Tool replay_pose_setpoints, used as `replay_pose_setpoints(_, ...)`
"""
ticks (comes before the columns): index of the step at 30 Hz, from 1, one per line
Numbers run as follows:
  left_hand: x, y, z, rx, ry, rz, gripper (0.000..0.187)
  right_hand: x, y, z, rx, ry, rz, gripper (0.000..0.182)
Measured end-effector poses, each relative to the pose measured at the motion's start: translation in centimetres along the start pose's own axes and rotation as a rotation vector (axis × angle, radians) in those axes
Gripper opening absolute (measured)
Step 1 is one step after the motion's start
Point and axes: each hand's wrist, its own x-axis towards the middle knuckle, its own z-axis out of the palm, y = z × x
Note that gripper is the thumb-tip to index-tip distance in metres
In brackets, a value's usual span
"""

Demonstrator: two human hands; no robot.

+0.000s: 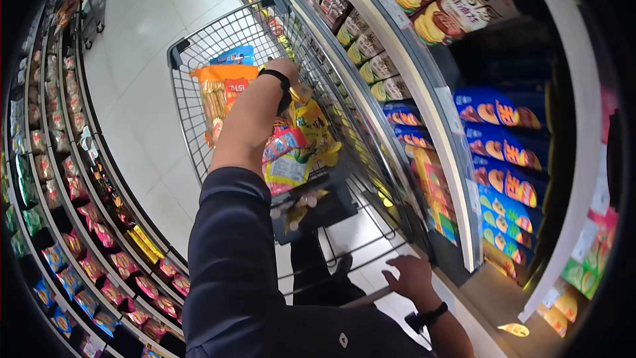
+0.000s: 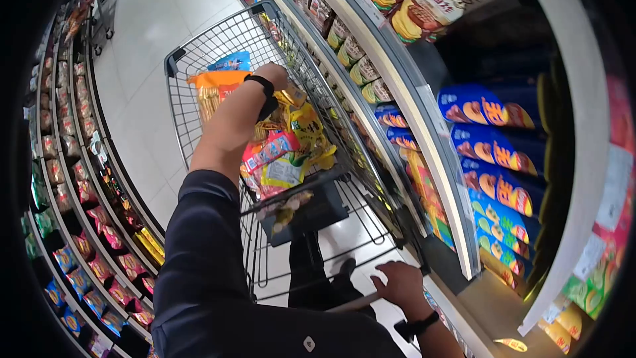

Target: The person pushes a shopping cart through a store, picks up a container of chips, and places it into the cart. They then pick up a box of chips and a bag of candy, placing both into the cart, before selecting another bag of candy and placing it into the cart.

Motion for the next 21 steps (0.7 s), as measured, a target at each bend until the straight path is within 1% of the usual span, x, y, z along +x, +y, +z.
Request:
replay_pose_setpoints(2,3.5,0.9,3.3,0.170,0.091,-0.052,0.054,0.2,-0.1,-0.3,0.001,-0.042,0.015,0.026)
replay_pose_setpoints(3,4.0,1.1,4.0,0.173,0.082,-0.046,0.054,0.2,0.0,-0.2,0.013,-0.034,0.017,0.025)
replay_pose_setpoints(5,4.5,1.8,5.5,0.223,0.076,0.049,0.075,0.3,0.1,-0.1,0.024,-0.015,0.013,0.024)
replay_pose_setpoints(6,4.8,1.9,6.4,0.221,0.071,0.058,0.075,0.3,0.2,-0.2,0.025,-0.020,0.023,0.024)
replay_pose_setpoints(8,5.5,1.6,7.9,0.259,-0.015,0.037,0.085,0.6,0.4,-0.4,0.033,-0.002,0.011,0.024)
replay_pose_setpoints(9,5.2,2.0,8.0,0.294,0.033,0.047,0.078,0.6,0.6,-0.3,0.044,0.039,0.003,0.024)
replay_pose_setpoints(10,6.0,2.2,9.0,0.290,0.020,0.057,0.078,0.6,0.7,-0.4,0.047,0.026,0.013,0.024)
replay_pose_setpoints(12,6.9,2.0,10.1,0.356,0.047,0.050,0.068,0.9,0.8,-0.7,0.048,0.000,0.027,0.024)
replay_pose_setpoints(13,6.5,2.4,10.0,0.334,0.047,0.049,0.052,0.8,1.0,-0.5,0.048,0.006,0.021,0.024)
replay_pose_setpoints(14,6.4,2.8,9.4,0.336,0.045,0.049,0.052,0.9,1.1,-0.4,0.050,0.005,0.021,0.024)
replay_pose_setpoints(16,6.2,3.3,8.8,0.392,0.035,0.098,0.042,0.8,1.0,-0.3,0.071,0.013,0.009,0.024)
replay_pose_setpoints(18,5.7,3.0,9.1,0.418,0.054,0.115,0.045,0.8,0.8,-0.3,0.072,0.022,0.004,0.024)
replay_pose_setpoints(20,5.0,2.1,9.6,0.389,0.269,0.209,0.039,0.7,0.9,0.0,0.071,0.046,-0.015,0.023)
replay_pose_setpoints(21,4.7,1.9,9.8,0.401,0.317,0.238,0.033,0.5,1.0,0.2,0.073,0.049,-0.020,0.023)
